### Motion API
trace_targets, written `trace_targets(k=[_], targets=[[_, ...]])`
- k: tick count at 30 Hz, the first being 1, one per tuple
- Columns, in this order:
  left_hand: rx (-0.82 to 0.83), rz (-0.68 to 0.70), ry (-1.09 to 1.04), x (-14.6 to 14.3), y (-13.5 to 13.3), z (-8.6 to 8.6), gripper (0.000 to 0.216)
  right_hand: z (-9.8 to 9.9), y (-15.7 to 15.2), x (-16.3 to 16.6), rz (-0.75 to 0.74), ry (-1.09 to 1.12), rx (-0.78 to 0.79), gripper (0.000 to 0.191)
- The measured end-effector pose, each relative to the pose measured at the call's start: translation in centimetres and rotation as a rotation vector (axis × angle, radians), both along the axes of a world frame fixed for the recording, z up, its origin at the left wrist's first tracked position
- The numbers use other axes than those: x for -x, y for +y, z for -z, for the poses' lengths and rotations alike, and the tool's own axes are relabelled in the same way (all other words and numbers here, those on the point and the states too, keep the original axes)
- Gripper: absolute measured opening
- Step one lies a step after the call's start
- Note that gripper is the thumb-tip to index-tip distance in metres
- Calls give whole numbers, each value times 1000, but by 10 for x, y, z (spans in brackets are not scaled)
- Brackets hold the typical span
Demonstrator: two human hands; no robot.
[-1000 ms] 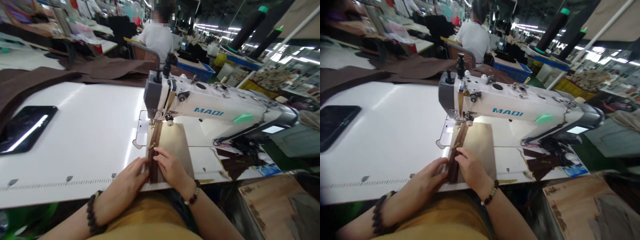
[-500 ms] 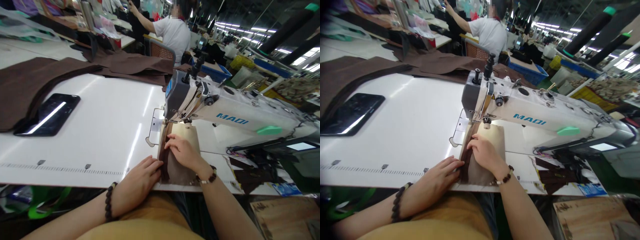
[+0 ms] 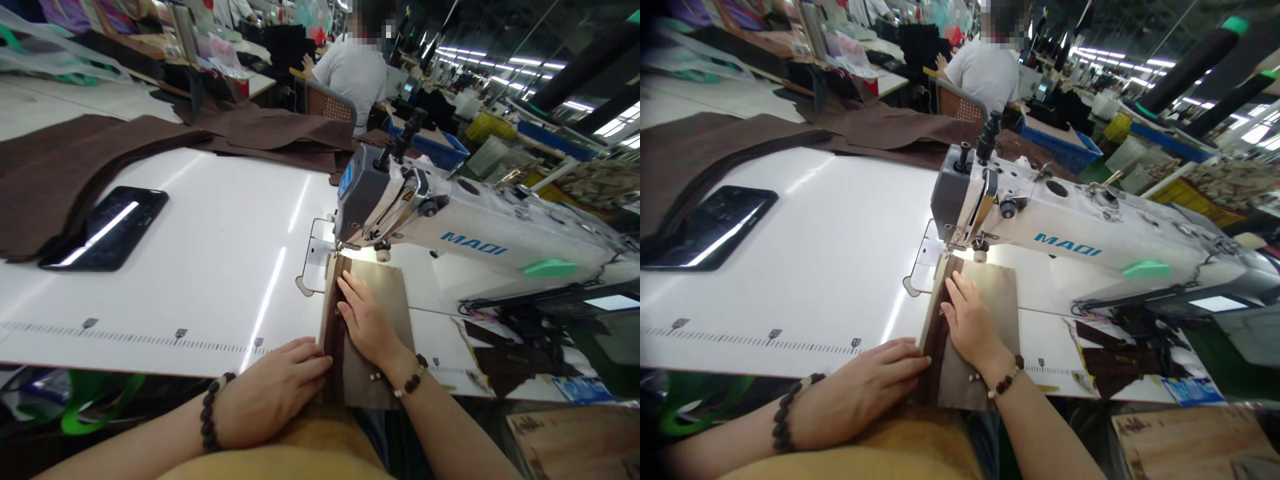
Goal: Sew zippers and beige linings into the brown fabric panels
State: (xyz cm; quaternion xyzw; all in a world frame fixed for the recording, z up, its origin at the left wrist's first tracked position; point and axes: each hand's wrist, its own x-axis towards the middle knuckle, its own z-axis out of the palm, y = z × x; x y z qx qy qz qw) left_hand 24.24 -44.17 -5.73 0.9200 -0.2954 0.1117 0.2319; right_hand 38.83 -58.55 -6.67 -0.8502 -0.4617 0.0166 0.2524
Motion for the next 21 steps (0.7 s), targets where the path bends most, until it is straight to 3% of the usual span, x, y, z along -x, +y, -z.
trace_targets(k=[8, 16, 21], targets=[[75, 130, -55, 8, 2, 0, 35, -4, 1, 7, 49, -55, 52, 39], [159, 53, 59, 7, 5, -7, 33, -3, 7, 10, 81, -147, 173, 42], [-38, -81, 45, -28, 30, -23, 20, -2, 8, 9, 76, -98, 272, 45]])
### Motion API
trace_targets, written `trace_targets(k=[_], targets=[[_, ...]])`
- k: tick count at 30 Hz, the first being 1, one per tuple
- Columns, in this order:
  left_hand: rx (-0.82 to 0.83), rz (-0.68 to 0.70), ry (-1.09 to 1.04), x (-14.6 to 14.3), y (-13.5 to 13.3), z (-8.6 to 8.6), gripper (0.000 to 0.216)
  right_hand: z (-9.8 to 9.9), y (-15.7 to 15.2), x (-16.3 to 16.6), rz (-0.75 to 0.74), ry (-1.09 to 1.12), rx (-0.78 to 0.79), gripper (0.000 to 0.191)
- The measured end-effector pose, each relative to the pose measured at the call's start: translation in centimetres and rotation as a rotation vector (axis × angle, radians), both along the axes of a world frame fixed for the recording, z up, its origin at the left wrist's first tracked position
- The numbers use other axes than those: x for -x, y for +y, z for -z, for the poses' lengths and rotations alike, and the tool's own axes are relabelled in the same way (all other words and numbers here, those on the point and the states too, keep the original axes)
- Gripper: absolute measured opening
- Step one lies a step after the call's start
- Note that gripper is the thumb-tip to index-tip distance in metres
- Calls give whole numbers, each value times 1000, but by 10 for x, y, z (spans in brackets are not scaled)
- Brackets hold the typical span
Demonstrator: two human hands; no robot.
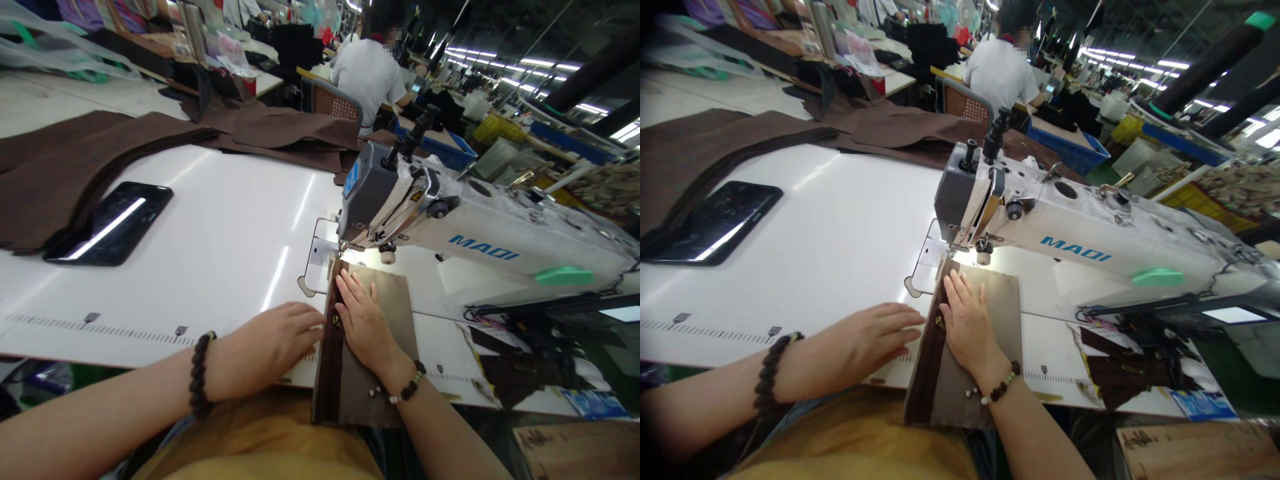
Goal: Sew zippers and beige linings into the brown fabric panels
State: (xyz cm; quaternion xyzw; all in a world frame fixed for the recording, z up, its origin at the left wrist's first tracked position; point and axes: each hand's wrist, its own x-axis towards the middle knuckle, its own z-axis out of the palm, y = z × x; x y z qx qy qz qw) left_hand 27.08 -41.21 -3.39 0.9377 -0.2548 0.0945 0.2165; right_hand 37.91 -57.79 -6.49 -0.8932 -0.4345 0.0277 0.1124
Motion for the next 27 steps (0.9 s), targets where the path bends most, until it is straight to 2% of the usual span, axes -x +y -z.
trace_targets(k=[5, 8, 15, 27], targets=[[-187, -13, -82, -57, 23, 8, 24, -2, 1, 0, -3, 10, 27, 45], [-211, -23, -94, -74, 24, 18, 28, -3, 2, 0, -5, 14, 33, 47], [-197, -101, -83, -73, 16, 26, 36, -4, -2, -5, -16, 34, 40, 48], [-201, -132, -30, -79, 17, 32, 41, -5, 1, -13, -25, 29, 48, 47]])
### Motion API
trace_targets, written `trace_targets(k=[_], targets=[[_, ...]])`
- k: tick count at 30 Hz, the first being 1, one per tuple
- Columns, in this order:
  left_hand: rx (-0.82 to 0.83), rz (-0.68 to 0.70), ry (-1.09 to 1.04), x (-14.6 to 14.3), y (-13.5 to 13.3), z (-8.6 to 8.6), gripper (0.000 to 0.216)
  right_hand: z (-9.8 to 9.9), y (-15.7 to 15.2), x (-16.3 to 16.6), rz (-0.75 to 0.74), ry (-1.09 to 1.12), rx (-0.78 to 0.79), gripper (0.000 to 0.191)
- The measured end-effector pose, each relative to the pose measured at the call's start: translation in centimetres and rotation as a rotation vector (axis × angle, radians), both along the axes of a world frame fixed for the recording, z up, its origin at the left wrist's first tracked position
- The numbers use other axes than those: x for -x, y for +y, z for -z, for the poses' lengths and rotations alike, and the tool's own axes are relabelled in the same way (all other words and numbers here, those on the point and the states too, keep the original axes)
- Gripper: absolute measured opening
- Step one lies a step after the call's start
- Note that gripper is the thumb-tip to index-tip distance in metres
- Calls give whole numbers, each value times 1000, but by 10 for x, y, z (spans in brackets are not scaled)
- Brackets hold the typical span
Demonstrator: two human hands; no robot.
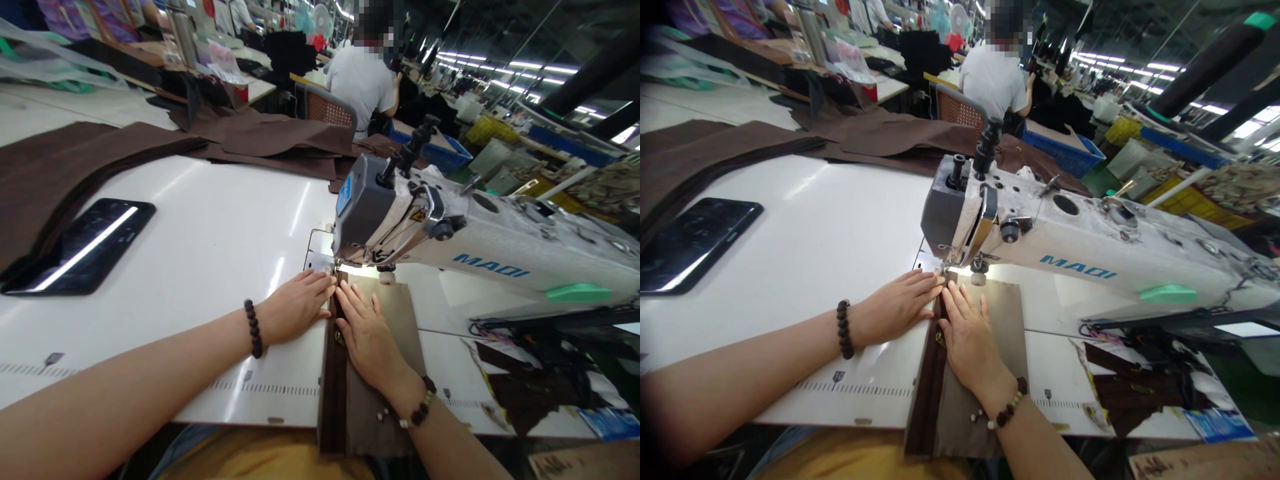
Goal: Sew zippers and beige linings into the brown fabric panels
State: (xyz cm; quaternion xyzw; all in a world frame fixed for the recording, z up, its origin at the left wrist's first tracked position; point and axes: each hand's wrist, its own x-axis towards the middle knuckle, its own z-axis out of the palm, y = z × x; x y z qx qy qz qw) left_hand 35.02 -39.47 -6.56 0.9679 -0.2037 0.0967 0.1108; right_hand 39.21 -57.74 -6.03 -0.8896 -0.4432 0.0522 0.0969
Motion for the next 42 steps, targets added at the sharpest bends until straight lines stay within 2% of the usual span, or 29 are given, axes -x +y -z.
trace_targets(k=[16, 19, 22, 24, 27, 30, 36, 42], targets=[[-11, -6, -10, -8, 1, -3, 42, 2, 4, -9, 15, -9, -24, 47], [-31, -7, -25, -6, 1, -8, 43, 2, 4, -9, 8, -18, -22, 47], [-88, 33, 23, 12, -3, -17, 36, 2, 3, -9, 3, -25, -32, 46], [-114, 112, 56, 34, -11, -22, 30, 2, 3, -8, 2, -22, -41, 46], [-63, 220, 52, 71, -26, -24, 29, 2, 2, -8, 4, -13, -45, 46], [35, 244, 31, 94, -42, -19, 28, 2, 2, -8, 7, -19, -53, 46], [183, 286, -41, 99, -56, -12, 22, 1, 1, -8, -10, -48, -53, 46], [181, 330, -41, 100, -58, -11, 20, 3, 2, -8, -30, -53, -64, 46]])
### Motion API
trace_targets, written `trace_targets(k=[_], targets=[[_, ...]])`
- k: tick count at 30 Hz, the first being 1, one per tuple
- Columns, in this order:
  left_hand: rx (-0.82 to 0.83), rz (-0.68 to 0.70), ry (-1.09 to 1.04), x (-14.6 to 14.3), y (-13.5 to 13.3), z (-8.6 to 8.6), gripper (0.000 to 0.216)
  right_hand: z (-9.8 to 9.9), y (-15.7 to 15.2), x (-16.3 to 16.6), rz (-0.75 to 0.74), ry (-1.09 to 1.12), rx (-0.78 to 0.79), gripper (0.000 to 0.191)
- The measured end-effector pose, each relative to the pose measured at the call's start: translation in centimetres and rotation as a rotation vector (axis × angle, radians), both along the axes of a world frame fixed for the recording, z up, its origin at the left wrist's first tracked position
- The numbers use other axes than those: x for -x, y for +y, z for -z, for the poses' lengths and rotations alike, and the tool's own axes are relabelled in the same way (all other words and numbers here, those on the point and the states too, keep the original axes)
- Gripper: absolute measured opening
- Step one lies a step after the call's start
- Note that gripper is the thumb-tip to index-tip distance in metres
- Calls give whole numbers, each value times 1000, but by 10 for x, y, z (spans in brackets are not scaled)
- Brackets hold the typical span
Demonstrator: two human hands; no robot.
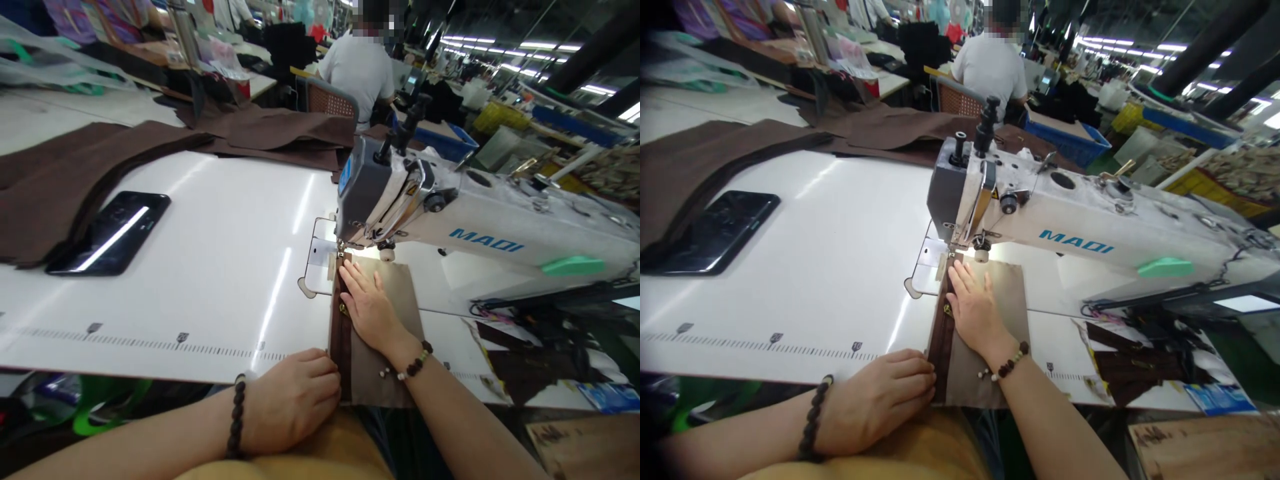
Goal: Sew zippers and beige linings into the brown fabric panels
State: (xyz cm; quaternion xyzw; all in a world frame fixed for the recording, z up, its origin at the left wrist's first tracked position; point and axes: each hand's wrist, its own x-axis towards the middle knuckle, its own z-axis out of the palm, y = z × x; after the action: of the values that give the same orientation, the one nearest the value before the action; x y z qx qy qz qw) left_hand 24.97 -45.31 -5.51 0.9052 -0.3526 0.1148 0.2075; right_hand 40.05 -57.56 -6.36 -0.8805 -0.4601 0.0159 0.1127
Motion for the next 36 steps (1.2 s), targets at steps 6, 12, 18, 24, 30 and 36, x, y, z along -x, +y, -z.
trace_targets(k=[6, 12, 18, 24, 30, 36], targets=[[1, -4, 1, 0, 0, 3, 17, 0, 0, 0, 7, -12, 21, 46], [5, 4, 11, 0, 1, 4, 16, 0, 0, 0, 10, -18, 46, 46], [14, 21, 24, 0, 2, 2, 15, 1, 0, 1, 9, -25, 45, 46], [-2, 15, 41, 0, 2, 1, 16, -1, 1, 1, 26, -11, 64, 46], [-4, 17, 31, 0, 2, 1, 12, -1, 2, 1, 32, -7, 97, 46], [0, 22, 49, 0, 3, -1, 8, -2, 2, 1, 32, -19, 141, 47]])
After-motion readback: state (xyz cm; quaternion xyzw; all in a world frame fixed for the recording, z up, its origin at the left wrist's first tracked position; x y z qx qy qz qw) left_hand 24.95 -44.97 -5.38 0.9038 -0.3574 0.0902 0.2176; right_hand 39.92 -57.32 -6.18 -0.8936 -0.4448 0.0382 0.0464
